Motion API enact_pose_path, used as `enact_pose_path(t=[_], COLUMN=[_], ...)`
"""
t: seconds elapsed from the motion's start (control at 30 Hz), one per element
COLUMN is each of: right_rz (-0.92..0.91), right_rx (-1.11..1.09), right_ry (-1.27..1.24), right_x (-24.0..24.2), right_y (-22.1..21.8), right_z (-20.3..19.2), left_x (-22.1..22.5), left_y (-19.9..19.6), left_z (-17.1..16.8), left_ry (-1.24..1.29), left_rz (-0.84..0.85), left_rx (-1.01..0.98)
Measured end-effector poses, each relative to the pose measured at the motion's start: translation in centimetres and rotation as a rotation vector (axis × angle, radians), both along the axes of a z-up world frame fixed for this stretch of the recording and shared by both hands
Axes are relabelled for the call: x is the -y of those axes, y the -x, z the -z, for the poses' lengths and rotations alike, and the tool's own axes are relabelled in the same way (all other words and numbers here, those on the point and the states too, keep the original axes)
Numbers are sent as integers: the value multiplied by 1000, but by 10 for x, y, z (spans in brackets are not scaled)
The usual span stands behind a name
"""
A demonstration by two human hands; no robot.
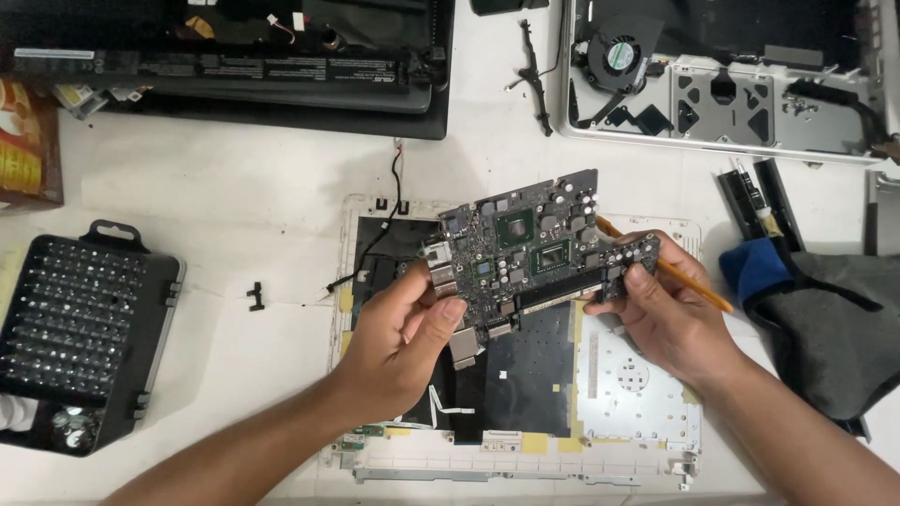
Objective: Cleaning a laptop motherboard and internal components using a soft brush to remove dust.
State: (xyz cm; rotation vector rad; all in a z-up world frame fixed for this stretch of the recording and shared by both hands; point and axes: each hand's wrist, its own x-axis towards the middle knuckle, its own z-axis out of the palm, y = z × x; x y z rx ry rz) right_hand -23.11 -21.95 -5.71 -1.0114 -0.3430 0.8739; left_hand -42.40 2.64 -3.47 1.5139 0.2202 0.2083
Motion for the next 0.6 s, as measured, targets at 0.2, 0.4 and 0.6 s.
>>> enact_pose_path(t=[0.2,0.4,0.6], right_rz=[-13,-26,-20], right_rx=[-19,54,25], right_ry=[47,49,85], right_x=[3,-1,-2], right_y=[1,3,3], right_z=[0,-5,-6], left_x=[1,2,3], left_y=[2,1,0], left_z=[3,5,6], left_ry=[-39,-48,-25], left_rz=[-48,-65,-87], left_rx=[-8,55,90])
